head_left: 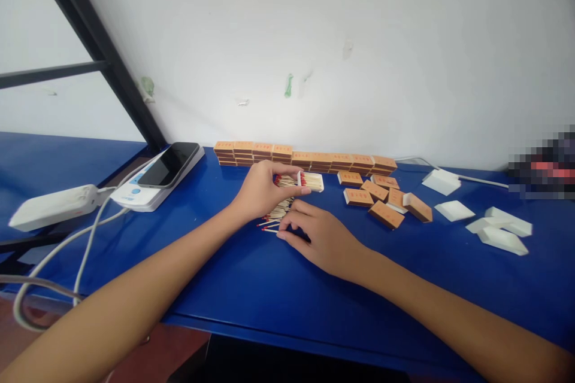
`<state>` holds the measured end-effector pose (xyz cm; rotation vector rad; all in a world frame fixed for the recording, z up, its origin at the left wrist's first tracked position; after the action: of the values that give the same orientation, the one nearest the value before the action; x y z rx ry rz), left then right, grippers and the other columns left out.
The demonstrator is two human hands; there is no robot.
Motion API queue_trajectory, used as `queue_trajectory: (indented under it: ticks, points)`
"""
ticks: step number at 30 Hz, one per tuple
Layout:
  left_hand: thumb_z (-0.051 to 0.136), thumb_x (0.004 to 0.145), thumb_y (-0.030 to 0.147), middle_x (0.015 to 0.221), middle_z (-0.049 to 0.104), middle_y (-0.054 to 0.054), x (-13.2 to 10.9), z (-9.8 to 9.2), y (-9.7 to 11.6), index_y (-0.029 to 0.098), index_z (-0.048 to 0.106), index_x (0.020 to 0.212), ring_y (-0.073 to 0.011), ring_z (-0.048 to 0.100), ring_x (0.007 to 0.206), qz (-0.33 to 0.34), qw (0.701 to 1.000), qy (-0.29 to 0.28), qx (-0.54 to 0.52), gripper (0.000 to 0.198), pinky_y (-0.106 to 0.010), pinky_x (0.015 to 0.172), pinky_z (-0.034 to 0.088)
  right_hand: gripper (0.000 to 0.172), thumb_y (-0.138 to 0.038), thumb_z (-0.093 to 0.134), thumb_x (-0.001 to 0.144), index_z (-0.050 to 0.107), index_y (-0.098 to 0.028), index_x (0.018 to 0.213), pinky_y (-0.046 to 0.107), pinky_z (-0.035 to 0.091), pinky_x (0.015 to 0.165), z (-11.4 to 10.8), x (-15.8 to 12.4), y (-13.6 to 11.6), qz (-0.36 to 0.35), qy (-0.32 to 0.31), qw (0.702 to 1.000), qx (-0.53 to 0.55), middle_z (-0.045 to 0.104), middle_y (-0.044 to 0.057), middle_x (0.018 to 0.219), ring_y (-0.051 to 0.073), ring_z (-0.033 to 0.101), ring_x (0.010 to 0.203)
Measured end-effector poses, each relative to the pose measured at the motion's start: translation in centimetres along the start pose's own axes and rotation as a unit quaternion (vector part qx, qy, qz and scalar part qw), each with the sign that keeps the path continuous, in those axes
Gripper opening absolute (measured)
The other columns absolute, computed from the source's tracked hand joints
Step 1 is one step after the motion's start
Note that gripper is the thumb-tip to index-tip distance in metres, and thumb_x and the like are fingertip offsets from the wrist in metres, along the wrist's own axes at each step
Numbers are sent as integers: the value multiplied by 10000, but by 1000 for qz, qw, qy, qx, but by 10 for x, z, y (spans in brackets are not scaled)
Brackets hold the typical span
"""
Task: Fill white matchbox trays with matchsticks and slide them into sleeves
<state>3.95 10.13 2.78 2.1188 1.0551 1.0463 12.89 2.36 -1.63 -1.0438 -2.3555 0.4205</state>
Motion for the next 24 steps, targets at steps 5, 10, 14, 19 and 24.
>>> queue_trajectory:
  ticks: [5,10,14,19,24]
  points:
    - [896,767,370,1070,810,-45,0,-2,0,246,834,1024,-227,735,966,2,1000,7,9,292,-366,920,563,75,-159,628,989,663,-190,931,291,474,710,0,1,-1,-11,-10,1000,-15,633,27,947,153,604,777]
    - [894,773,371,1053,812,-41,0,-1,2,243,835,1021,-224,736,958,7,1000,4,7,286,-362,914,565,40,-168,616,1001,642,-178,972,311,483,717,-2,1,-1,-14,2,999,-51,643,47,964,178,623,805]
    - [887,781,376,1077,812,-40,0,-1,3,241,836,1002,-226,740,992,11,1000,4,3,264,-356,921,570,39,-191,615,1011,653,-186,1005,313,483,725,-2,1,-1,-21,10,998,-53,646,47,969,177,621,797]
    - [891,777,362,1099,811,-42,0,-1,3,235,833,1021,-230,740,1034,10,1000,5,5,282,-354,944,567,63,-177,605,1011,656,-187,976,310,482,710,-1,1,0,-12,-3,999,-51,639,43,950,171,615,777]
    - [890,776,369,1073,813,-47,-1,-1,2,232,834,1012,-226,745,1006,7,1000,4,1,278,-355,933,575,70,-207,600,1022,666,-186,1031,327,496,738,-1,2,0,-7,-9,998,-58,648,56,983,188,636,821]
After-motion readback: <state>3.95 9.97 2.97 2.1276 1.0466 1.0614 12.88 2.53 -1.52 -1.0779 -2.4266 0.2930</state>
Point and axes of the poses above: each hand's wrist, its own x-axis towards the middle knuckle, its own z-axis out of the palm, y = z × x, the point moved 9 cm from there along x, towards the middle knuckle
